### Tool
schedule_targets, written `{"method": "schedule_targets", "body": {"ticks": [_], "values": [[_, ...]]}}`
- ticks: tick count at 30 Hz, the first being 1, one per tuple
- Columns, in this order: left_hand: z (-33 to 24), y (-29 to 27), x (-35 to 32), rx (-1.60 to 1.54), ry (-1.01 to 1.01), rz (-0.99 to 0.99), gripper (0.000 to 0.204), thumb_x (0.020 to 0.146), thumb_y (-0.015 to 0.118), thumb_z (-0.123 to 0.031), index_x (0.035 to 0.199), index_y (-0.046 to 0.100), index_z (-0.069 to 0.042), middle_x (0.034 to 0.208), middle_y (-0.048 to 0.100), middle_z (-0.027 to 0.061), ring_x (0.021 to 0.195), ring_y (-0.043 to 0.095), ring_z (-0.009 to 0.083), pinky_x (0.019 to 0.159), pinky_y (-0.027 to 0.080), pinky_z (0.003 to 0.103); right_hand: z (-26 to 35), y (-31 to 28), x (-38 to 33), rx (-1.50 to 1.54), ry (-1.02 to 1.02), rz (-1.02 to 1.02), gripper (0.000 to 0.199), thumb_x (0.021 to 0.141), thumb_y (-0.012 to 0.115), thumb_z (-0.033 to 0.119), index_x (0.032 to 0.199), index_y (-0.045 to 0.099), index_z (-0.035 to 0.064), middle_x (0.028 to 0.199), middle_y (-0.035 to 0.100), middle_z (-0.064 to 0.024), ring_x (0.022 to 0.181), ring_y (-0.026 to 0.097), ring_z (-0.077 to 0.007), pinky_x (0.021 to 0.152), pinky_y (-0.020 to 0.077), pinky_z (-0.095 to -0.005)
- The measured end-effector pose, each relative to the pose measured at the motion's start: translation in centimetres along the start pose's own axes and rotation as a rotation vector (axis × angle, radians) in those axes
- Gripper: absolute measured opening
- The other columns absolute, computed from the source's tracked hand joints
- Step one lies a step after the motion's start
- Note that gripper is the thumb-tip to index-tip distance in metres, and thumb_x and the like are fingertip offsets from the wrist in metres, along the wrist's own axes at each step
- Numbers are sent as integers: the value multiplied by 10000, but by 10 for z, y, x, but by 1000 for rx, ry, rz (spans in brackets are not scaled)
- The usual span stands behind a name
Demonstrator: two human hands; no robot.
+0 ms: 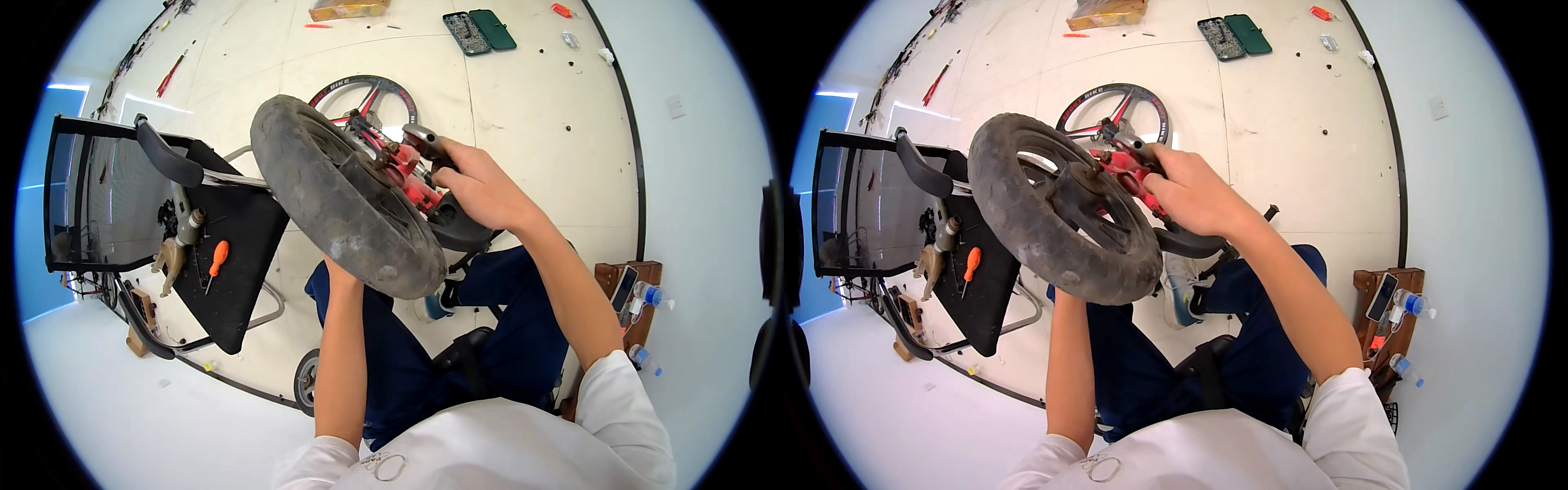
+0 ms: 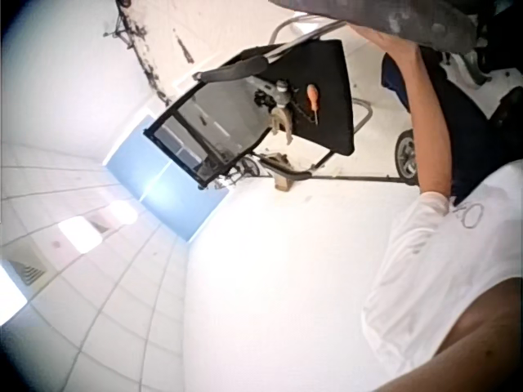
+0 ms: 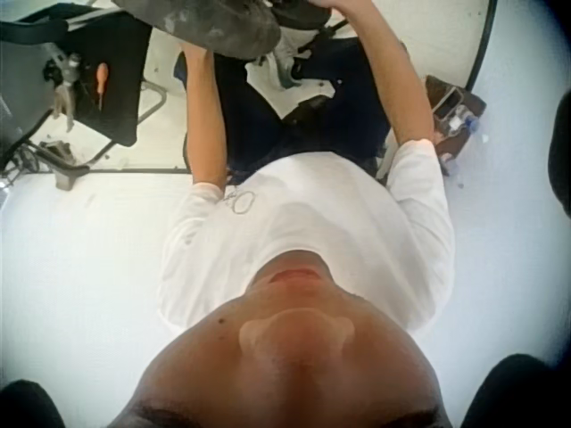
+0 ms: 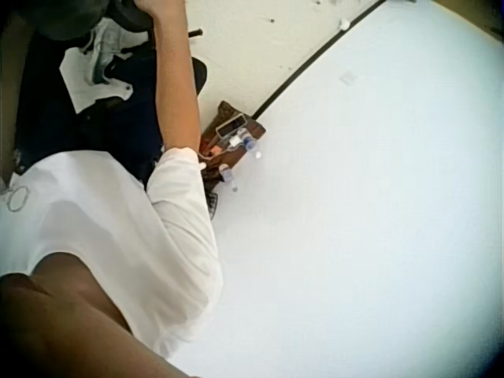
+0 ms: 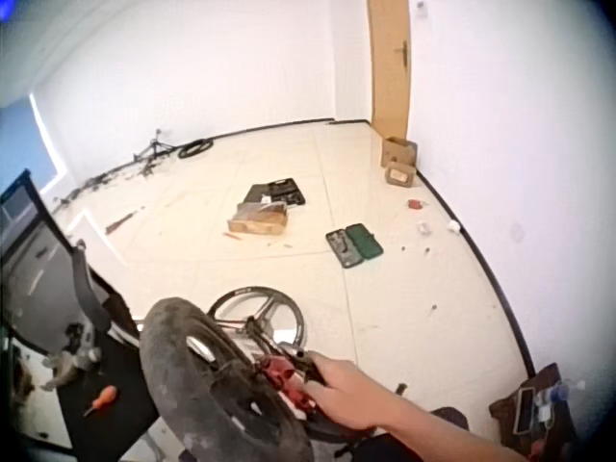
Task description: The person assembles a red scooter by attaching the handlebar and seat, then tightening the front wheel axle nuts with a wrench. The person sits on a chair while working on the scooter on the floor.
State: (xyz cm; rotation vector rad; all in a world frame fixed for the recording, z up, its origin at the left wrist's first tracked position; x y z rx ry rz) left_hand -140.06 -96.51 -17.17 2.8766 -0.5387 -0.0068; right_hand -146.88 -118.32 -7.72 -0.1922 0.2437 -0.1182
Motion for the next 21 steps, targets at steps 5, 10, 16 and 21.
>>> {"method": "schedule_targets", "body": {"ticks": [5, 10, 16, 21], "values": [[-1, -3, 0, 12, -5, 5, 350, 919, 581, -118, 1227, 484, 14, 1116, 593, 84, 972, 570, 164, 876, 464, 300, 4, 19, 1, -189, -266, -91, 457, 854, 450, 122, 1253, 471, -101, 944, 629, -281, 849, 626, -409, 812, 484, -440], [-1, -4, -2, 18, -2, -1, 350, 916, 585, -123, 1222, 487, 15, 1122, 590, 86, 975, 569, 167, 882, 461, 305, 3, 24, -5, -405, -253, -58, 483, 869, 484, 79, 1307, 407, -109, 1081, 591, -306, 1001, 595, -446, 876, 476, -473], [-3, 0, -6, 56, 47, -10, 349, 912, 589, -128, 1214, 490, 16, 1128, 586, 90, 980, 567, 171, 890, 457, 311, 14, 31, -9, -407, -219, -17, 434, 872, 470, 50, 1256, 409, -141, 992, 599, -336, 916, 615, -462, 808, 494, -491], [-14, 7, -6, 123, 138, -26, 349, 909, 593, -132, 1209, 492, 17, 1134, 582, 92, 984, 566, 174, 896, 455, 316, 29, 35, -9, -420, -82, 6, 393, 854, 493, 48, 1182, 429, -160, 822, 616, -337, 813, 625, -492, 753, 505, -508]]}}
Point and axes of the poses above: each hand's wrist, its own x-axis towards the middle knuckle, its own y-axis out of the palm, z = x × y, the point moved 2 cm from there along x, towards the middle knuckle
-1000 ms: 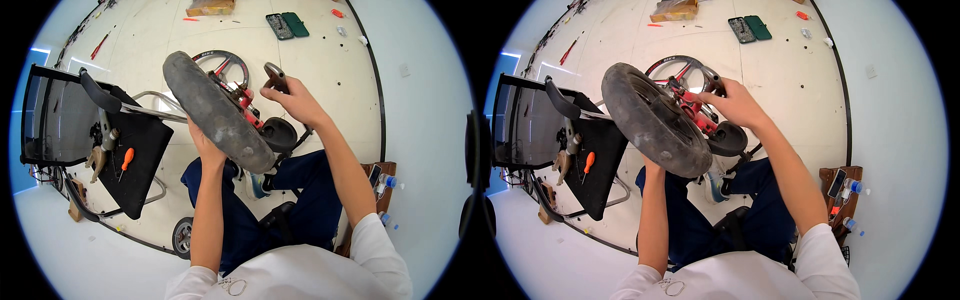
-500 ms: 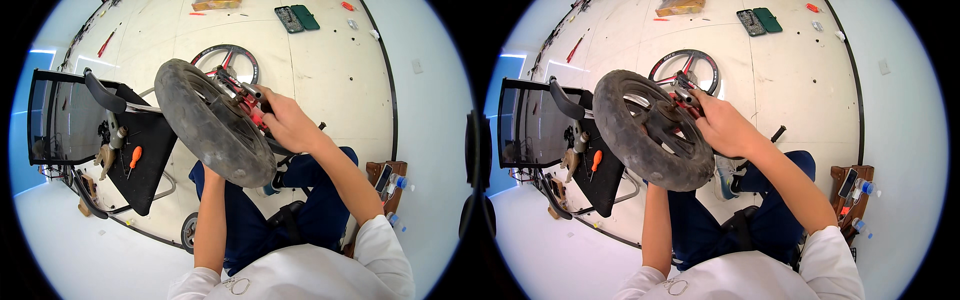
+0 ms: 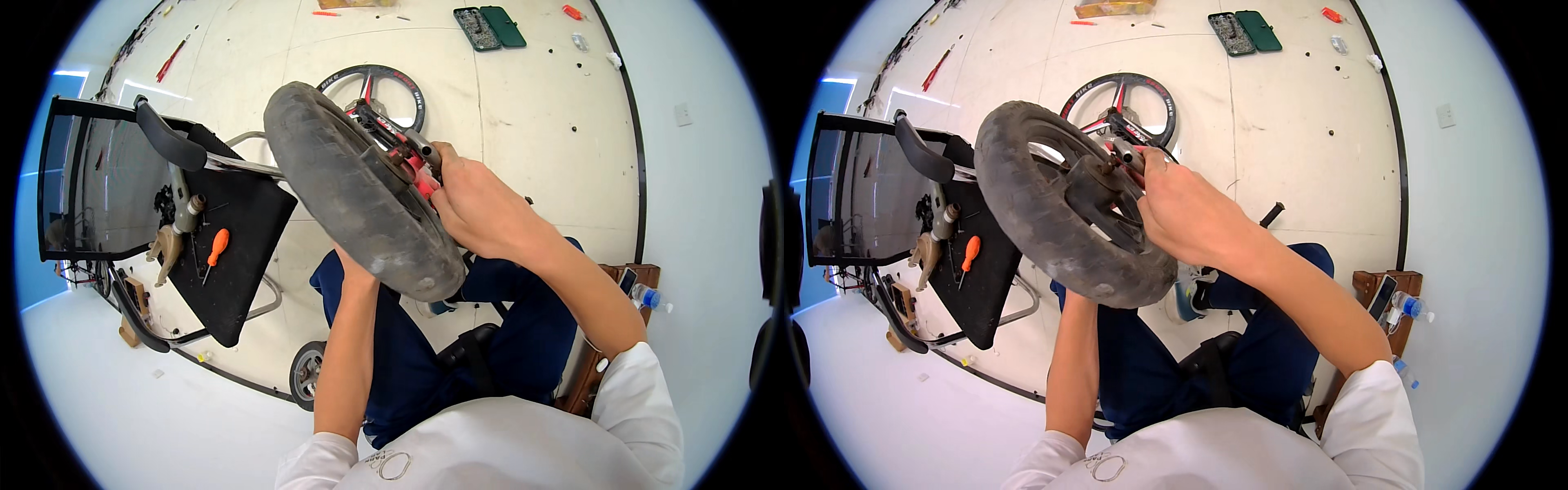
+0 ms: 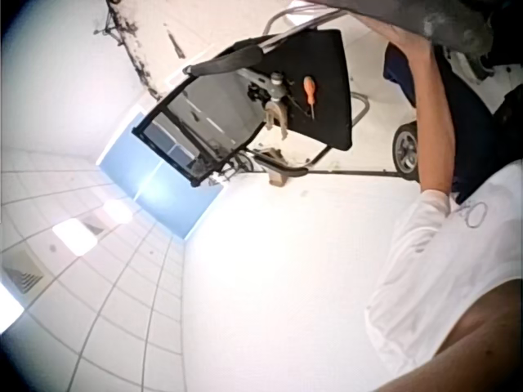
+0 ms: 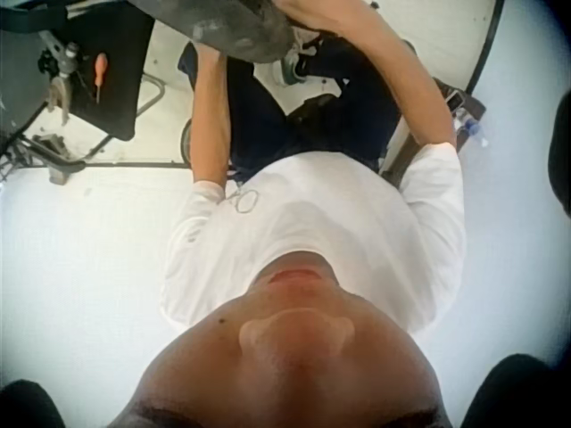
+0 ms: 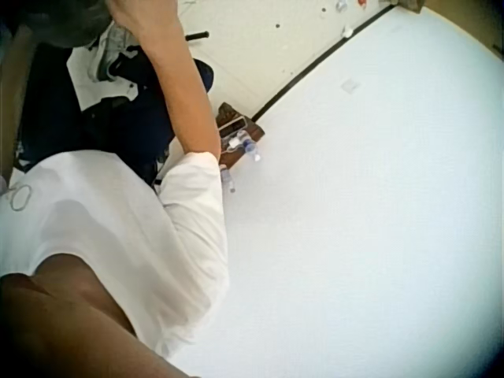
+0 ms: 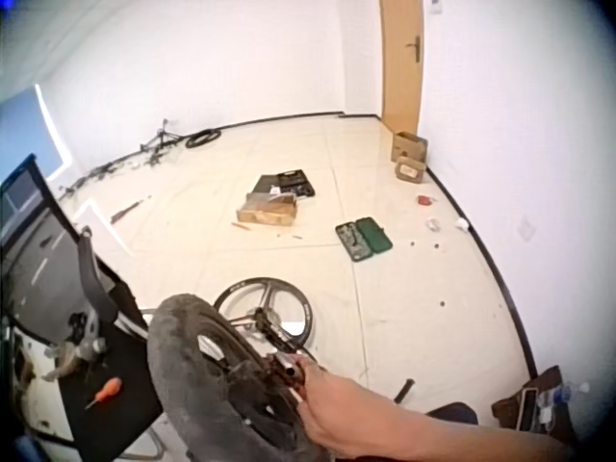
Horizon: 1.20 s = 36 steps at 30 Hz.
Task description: The person assembles a red scooter by attaching the handlebar and seat, then tightening the front wheel axle nuts with a wrench. The person sits on a chair while working on the scooter on the floor.
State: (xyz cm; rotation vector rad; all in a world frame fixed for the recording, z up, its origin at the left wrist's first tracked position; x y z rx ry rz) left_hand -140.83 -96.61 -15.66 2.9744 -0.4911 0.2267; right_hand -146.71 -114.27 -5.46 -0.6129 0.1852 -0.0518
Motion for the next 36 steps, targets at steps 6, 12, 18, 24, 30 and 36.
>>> {"method": "schedule_targets", "body": {"ticks": [6, 12, 18, 24, 30, 36], "values": [[-12, 7, 4, 55, 70, 0, 349, 906, 597, -137, 1201, 495, 18, 1141, 578, 95, 989, 564, 178, 903, 451, 321, 25, -32, 10, -195, 119, 204, 262, 870, 477, 107, 942, 507, -144, 735, 593, -331, 728, 610, -488, 668, 499, -481], [-19, 7, 7, 106, -97, 34, 379, 934, 572, -155, 1254, 442, 1, 1124, 583, 110, 997, 570, 194, 912, 449, 322, 39, -53, 14, 58, 381, 484, 176, 843, 447, 88, 935, 517, -44, 657, 563, -97, 466, 568, -171, 421, 489, -329], [-39, 16, 2, 94, -48, 62, 355, 997, 482, -177, 1288, 390, 4, 1119, 574, 124, 1007, 559, 187, 930, 439, 316, 49, -52, -2, 251, 447, 527, 308, 855, 438, 19, 1153, 455, -60, 772, 578, -127, 488, 576, -167, 423, 521, -328], [-44, 21, 15, 241, 143, -3, 340, 1031, 400, -224, 1258, 399, 29, 1087, 555, 124, 910, 567, 190, 845, 475, 318, 79, -59, -8, 282, 526, 483, 501, 865, 453, -16, 1353, 342, 6, 796, 587, -152, 509, 596, -169, 444, 541, -327], [-51, 29, 19, 77, 42, -41, 342, 1034, 393, -240, 1239, 418, 31, 1019, 527, 111, 824, 517, 126, 723, 446, 256, 92, -65, 8, 333, 493, 340, 630, 845, 474, 12, 1431, 247, 59, 777, 613, -157, 457, 583, -161, 398, 517, -299], [-53, 28, 22, 79, -42, -26, 330, 1027, 418, -231, 1243, 427, 19, 990, 513, 83, 739, 430, 92, 646, 388, 243, 74, -70, 28, 454, 460, 483, 340, 868, 472, 261, 1018, 560, -31, 680, 547, -131, 496, 575, -178, 457, 506, -305]]}}
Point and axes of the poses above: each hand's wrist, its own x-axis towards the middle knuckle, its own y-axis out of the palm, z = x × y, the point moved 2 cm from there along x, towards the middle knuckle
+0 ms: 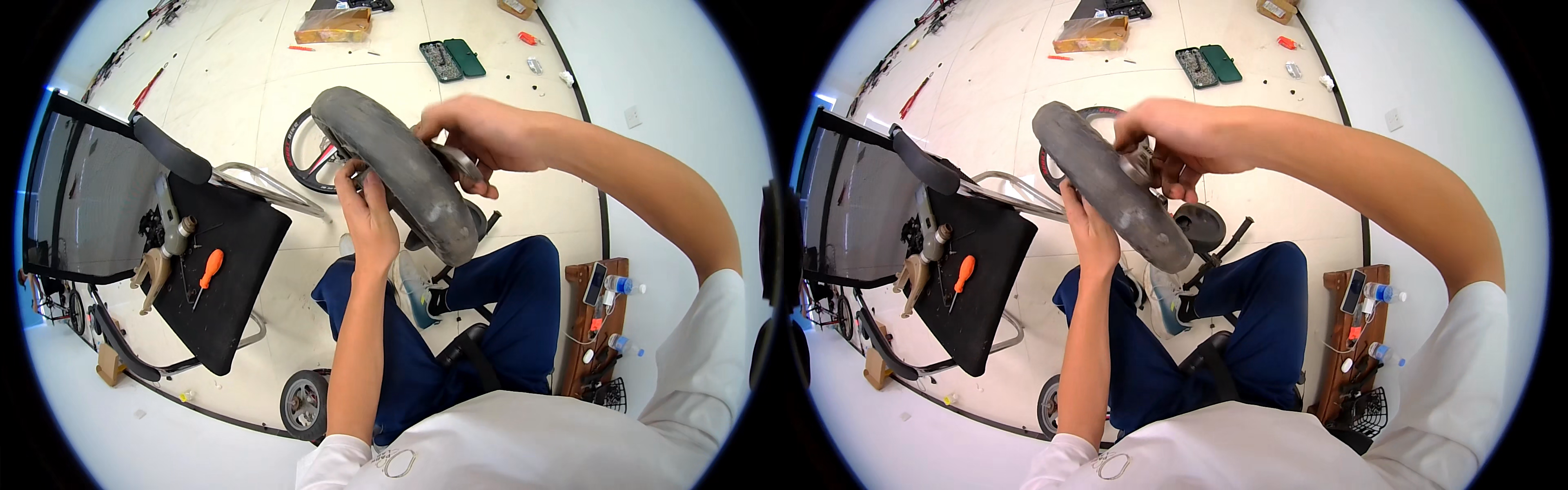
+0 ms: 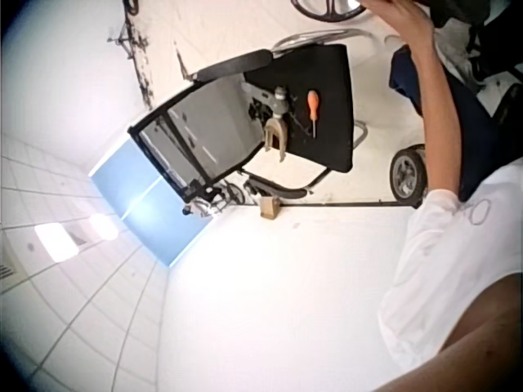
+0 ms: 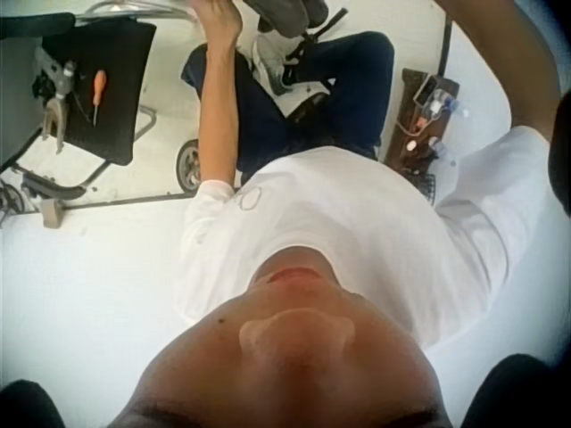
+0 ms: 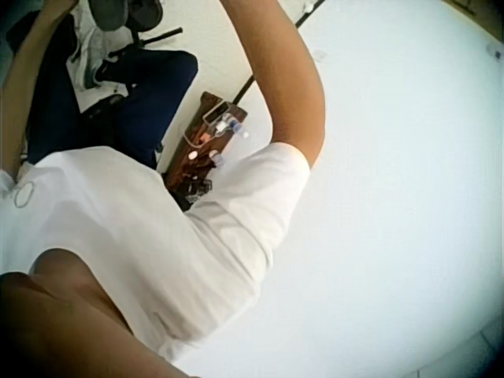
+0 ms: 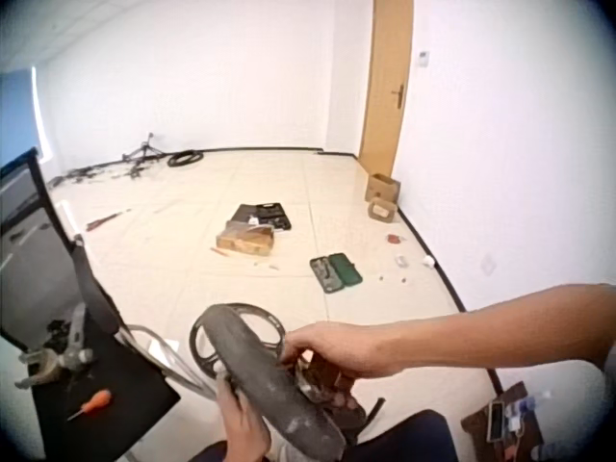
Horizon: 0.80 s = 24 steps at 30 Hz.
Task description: The person assembles a red scooter by attaching the handlebar and seat, then tightening the front wheel axle nuts with a wrench. The person sits on a chair while working on the scooter on the floor.
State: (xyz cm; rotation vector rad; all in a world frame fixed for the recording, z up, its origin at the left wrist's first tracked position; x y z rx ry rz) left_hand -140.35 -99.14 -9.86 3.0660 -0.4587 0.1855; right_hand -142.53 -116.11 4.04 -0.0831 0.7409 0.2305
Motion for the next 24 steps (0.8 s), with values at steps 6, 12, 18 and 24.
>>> {"method": "schedule_targets", "body": {"ticks": [6, 12, 18, 24], "values": [[6, 2, 1, -50, 5, -11, 349, 1024, 425, -223, 1269, 415, 26, 1087, 519, 113, 819, 486, 118, 714, 429, 250, 4, -23, 14, 105, -160, 170, 397, 796, 573, 208, 1119, 492, -8, 729, 585, -173, 525, 594, -189, 427, 477, -324], [15, -1, -2, 32, -8, 30, 390, 1034, 384, -262, 1289, 404, 32, 1152, 514, 130, 984, 537, 184, 865, 453, 293, 13, -34, 44, -96, -303, 47, 422, 922, 664, 332, 1046, 622, -69, 539, 552, -65, 322, 463, -92, 316, 350, -206], [22, -9, -5, 52, 10, 103, 442, 1005, 444, -262, 1334, 376, 25, 1194, 530, 132, 1075, 524, 204, 964, 412, 327, 16, -42, 83, -237, -479, -31, 412, 874, 715, 400, 895, 726, -12, 528, 413, 53, 428, 270, -47, 409, 177, -239], [21, -3, -3, -17, 127, 45, 490, 917, 590, -173, 1328, 404, 18, 1213, 555, 118, 1073, 553, 199, 949, 438, 330, 1, -42, 120, 108, -419, -61, 386, 856, 724, 408, 746, 690, 40, 501, 285, 95, 426, 217, -35, 419, 132, -250]]}}
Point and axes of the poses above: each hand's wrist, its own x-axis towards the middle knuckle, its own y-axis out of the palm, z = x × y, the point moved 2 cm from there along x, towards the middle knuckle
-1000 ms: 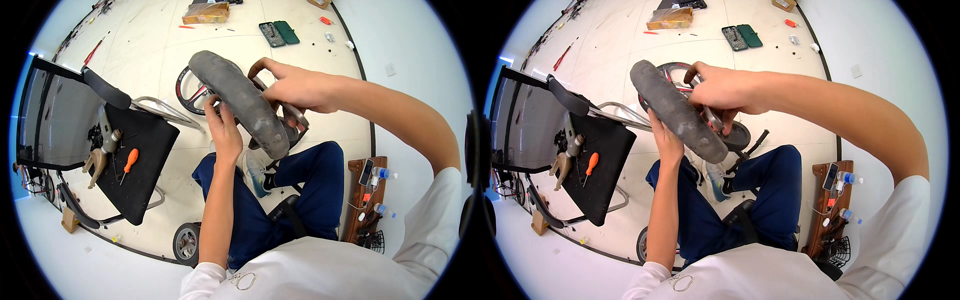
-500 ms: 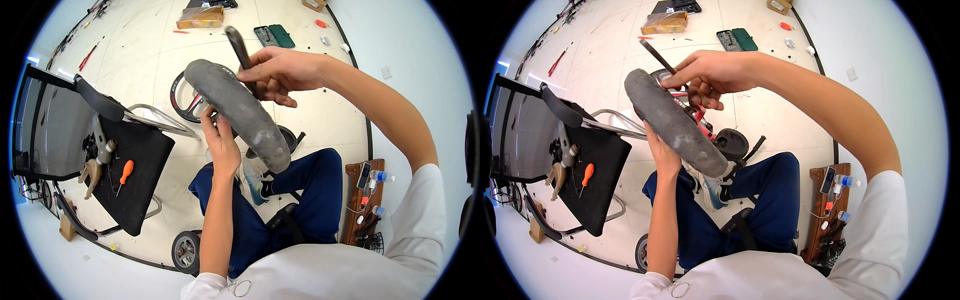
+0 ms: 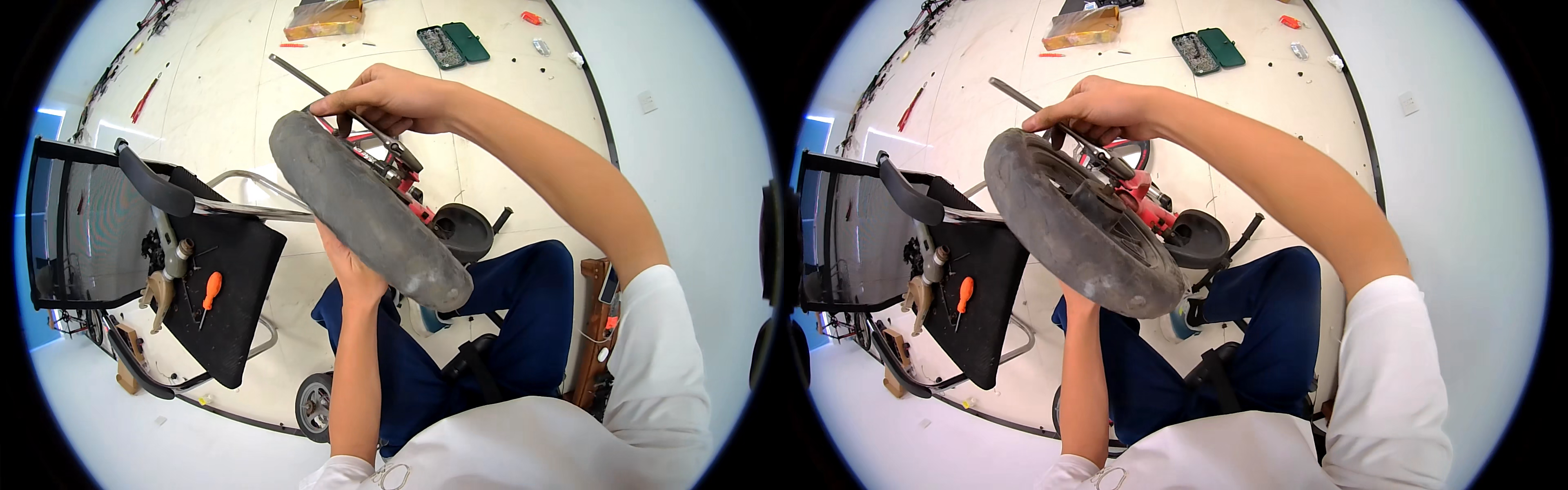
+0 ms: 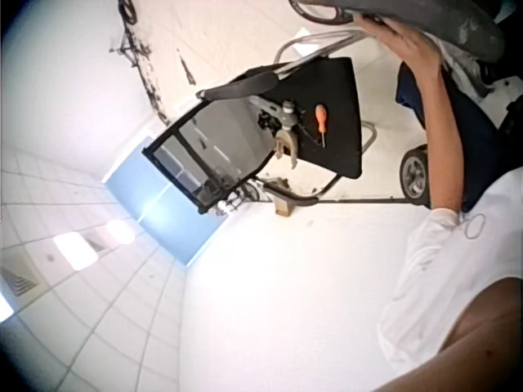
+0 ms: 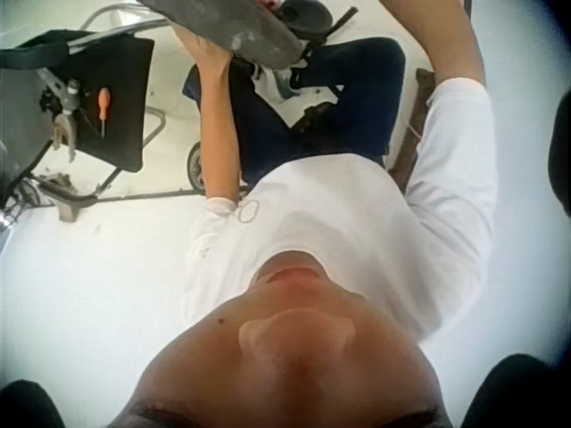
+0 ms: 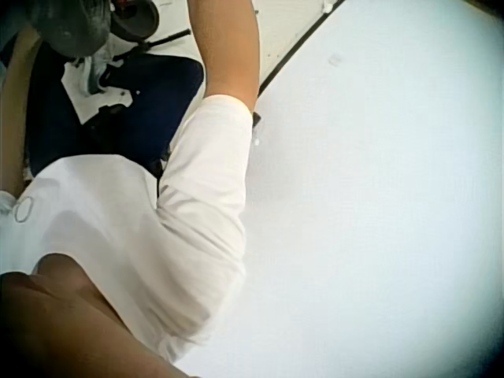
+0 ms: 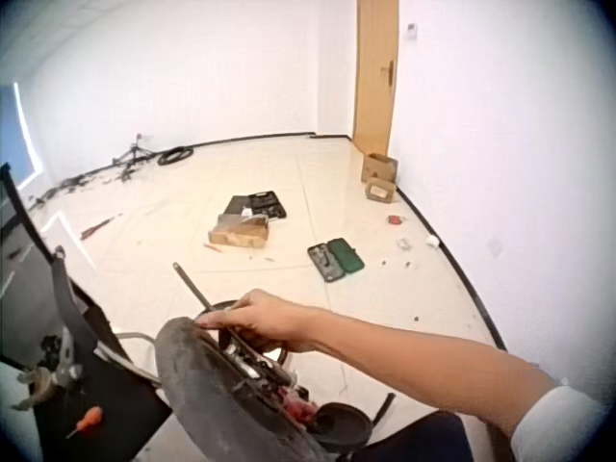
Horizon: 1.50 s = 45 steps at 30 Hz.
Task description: The person assembles a red scooter by attaching the handlebar and seat, then tightening the front wheel axle nuts with a wrench. The person sits on a chair while working on the scooter on the floor.
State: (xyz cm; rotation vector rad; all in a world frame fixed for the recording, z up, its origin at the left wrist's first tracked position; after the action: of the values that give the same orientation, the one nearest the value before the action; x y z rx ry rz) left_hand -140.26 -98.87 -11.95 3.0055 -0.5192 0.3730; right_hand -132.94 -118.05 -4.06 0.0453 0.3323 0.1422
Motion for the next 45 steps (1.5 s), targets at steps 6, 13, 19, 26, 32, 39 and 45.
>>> {"method": "schedule_targets", "body": {"ticks": [6, 13, 19, 26, 32, 39, 45], "values": [[29, -19, -27, -270, -329, 6, 425, 894, 623, -154, 1258, 483, 15, 1149, 591, 99, 1006, 580, 186, 906, 466, 328, -24, 2, 17, 203, 44, 97, 281, 853, 716, 330, 746, 642, 82, 492, 313, 107, 402, 236, -22, 385, 156, -224], [65, -32, -47, -405, -513, -34, 415, 899, 617, -149, 1257, 484, 14, 1148, 591, 97, 1006, 578, 183, 903, 468, 326, -70, 0, 47, 318, 90, 49, 171, 840, 707, 232, 807, 654, 73, 650, 515, 53, 520, 410, -41, 478, 318, -196], [80, -41, -51, -442, -585, 2, 406, 904, 612, -144, 1255, 485, 13, 1146, 590, 96, 1006, 578, 181, 900, 470, 324, -110, -3, 45, 286, 97, -150, 590, 795, 741, 267, 1271, 529, -9, 873, 637, -100, 703, 582, -90, 564, 422, -220], [81, -47, -55, -452, -634, 21, 396, 908, 606, -139, 1254, 487, 12, 1145, 590, 94, 1007, 576, 179, 897, 472, 321, -120, -19, 24, 48, 157, -91, 623, 817, 728, 357, 1285, 524, 0, 928, 579, -66, 595, 495, -89, 495, 342, -259], [83, -48, -55, -456, -645, 28, 387, 913, 600, -135, 1253, 488, 11, 1143, 590, 93, 1007, 575, 177, 894, 474, 319, -137, -23, 27, -99, 86, -109, 619, 836, 664, 510, 1166, 612, -12, 912, 617, -88, 682, 550, -129, 582, 445, -273], [80, -53, -60, -454, -661, 28, 377, 917, 594, -130, 1251, 490, 10, 1142, 589, 92, 1007, 574, 174, 890, 476, 317, -179, -34, -13, -211, 51, -246, 481, 952, 530, 451, 1114, 594, 3, 921, 625, -60, 772, 557, -131, 659, 453, -277], [82, -50, -54, -446, -648, 42, 368, 922, 589, -126, 1250, 491, 9, 1141, 589, 90, 1007, 573, 172, 887, 478, 315, -194, -14, -68, -223, 46, -315, 349, 1009, 412, 353, 1089, 535, 36, 882, 587, -74, 781, 536, -157, 701, 445, -301]]}}
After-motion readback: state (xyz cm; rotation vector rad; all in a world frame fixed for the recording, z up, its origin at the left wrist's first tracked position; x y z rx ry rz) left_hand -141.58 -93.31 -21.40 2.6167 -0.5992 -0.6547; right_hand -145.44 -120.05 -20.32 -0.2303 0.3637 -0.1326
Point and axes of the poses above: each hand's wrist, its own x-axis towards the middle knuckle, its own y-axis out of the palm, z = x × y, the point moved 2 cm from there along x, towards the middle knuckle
